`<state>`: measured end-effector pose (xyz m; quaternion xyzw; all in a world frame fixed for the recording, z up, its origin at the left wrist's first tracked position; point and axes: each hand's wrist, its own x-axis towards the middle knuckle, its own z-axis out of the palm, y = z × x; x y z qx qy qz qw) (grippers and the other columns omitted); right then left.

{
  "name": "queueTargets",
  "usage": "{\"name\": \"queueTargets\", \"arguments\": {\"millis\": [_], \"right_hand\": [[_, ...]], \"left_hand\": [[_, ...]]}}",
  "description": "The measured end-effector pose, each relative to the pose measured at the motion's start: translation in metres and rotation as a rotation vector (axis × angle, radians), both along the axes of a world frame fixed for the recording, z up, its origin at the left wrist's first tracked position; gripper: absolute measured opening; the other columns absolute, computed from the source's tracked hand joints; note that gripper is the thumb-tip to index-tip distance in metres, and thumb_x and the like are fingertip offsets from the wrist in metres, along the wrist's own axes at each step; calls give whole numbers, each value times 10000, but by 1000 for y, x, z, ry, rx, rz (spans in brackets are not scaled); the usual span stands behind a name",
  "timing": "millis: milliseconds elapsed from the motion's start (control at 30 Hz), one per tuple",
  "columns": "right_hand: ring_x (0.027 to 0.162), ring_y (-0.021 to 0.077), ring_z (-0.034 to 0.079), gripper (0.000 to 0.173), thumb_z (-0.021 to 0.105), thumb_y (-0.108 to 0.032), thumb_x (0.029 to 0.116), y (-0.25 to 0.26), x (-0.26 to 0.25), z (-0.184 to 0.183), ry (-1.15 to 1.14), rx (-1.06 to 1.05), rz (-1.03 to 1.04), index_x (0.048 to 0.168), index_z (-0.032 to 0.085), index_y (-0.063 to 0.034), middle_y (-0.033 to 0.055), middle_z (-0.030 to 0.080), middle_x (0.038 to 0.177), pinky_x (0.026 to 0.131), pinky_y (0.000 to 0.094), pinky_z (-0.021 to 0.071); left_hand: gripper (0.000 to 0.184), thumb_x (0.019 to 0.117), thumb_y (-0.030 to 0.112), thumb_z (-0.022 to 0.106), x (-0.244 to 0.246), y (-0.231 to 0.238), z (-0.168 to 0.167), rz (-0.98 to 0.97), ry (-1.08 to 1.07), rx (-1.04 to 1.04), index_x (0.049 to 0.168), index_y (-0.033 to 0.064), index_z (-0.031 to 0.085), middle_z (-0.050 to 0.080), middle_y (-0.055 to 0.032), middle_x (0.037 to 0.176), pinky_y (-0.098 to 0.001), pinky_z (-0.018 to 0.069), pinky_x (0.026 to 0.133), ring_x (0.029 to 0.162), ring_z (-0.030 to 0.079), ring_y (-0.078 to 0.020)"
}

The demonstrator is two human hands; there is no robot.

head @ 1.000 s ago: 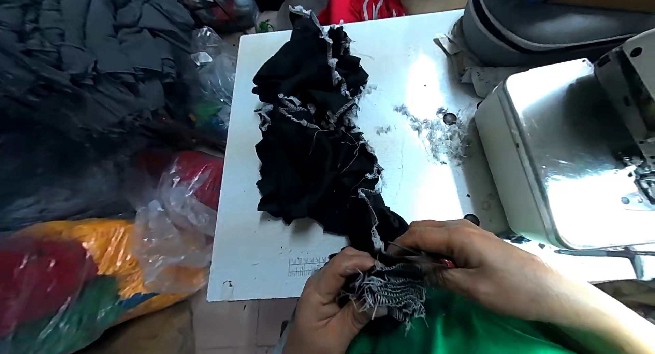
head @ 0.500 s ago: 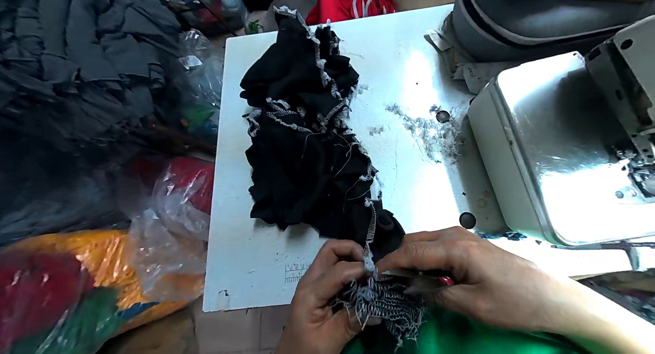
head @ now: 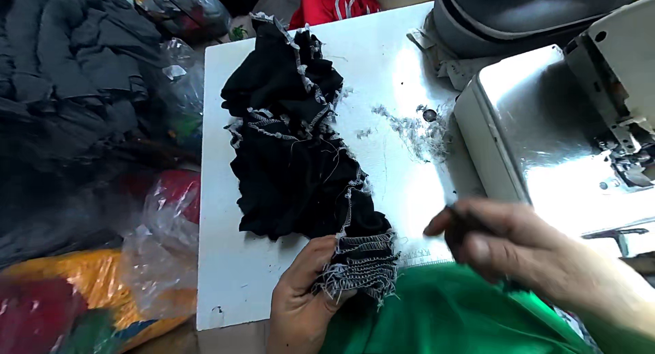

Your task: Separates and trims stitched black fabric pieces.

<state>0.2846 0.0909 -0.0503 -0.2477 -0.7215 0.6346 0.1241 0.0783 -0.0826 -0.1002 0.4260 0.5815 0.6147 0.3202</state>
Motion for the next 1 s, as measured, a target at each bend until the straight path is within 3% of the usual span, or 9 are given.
{"name": "queueTargets", "arguments": {"millis": [67, 133, 233, 500, 733, 833, 933, 967, 1000], "right_hand": [[618, -83, 493, 638, 347, -648, 1023, -9, 2, -2, 18, -177, 178, 1139, 686, -119, -94, 571, 739, 543, 97, 411], [599, -60, 484, 617, 295, -586, 1067, -16, 1, -7, -17, -266, 238, 1155, 664, -100, -84, 545, 726, 534, 121, 408], [558, -67, 469, 507, 318, -483, 1097, -19, -2, -13, -68, -321, 195, 1153, 669, -121, -113, 528, 693, 500, 113, 397], [576, -86, 464, 424, 395, -453, 1086, -23, -9, -13, -61, -325, 113, 1055, 651, -116, -127, 514, 688, 528, 97, 388], [519, -103, 405, 303, 445, -308, 1086, -24, -14, -22, 57, -380, -213, 964, 673, -152, -153, 482, 617, 479, 73, 324], [487, -69, 407, 320, 381, -350, 1095, -16, -15, -22, -6, -324, -366, 1098, 649, -175, -135, 514, 642, 443, 92, 341], [509, -24, 445, 430, 458, -401, 1070, 2, -15, -26, -254, -125, -203, 1396, 581, -149, -92, 589, 728, 456, 155, 378], [518, -3, 462, 444, 464, -396, 1074, 7, -16, -29, -314, -101, -123, 1410, 581, -131, -72, 603, 729, 473, 184, 395], [522, 5, 474, 404, 465, -386, 1077, 10, -17, -33, -348, -73, -80, 1321, 645, -119, -69, 604, 709, 487, 199, 407]], "left_hand": [[259, 932, 408, 685, -1, 0, 2, 2, -23, -12, 1180, 361, 745, 696, 228, 1190, -132, 516, 949, 1104, 627, 73], [252, 927, 408, 688, 0, 1, 3, 1, -43, -21, 1169, 371, 747, 695, 237, 1178, -124, 519, 931, 1087, 628, 82], [236, 930, 388, 690, 1, 3, 3, -8, -82, 7, 1155, 361, 757, 701, 224, 1173, -124, 525, 917, 1080, 636, 72], [230, 960, 351, 666, 2, 6, 0, -98, -83, 31, 1172, 334, 754, 698, 198, 1186, -133, 513, 942, 1104, 629, 52], [241, 970, 374, 647, 3, 6, -1, -131, -55, 19, 1187, 330, 743, 695, 200, 1204, -140, 505, 972, 1135, 623, 46], [278, 951, 422, 659, -2, 0, -1, -110, -60, -10, 1202, 333, 739, 704, 173, 1243, -190, 506, 1023, 1204, 620, 4], [285, 959, 428, 659, -8, -8, 0, -167, -68, -11, 1211, 313, 728, 700, 157, 1261, -224, 497, 1058, 1241, 610, -27], [287, 958, 432, 661, -9, -11, 1, -183, -75, -14, 1214, 319, 725, 699, 169, 1252, -212, 503, 1040, 1213, 618, -9], [285, 955, 437, 662, -10, -14, 3, -194, -73, -29, 1215, 335, 722, 697, 195, 1230, -188, 505, 1013, 1174, 622, 23]]}}
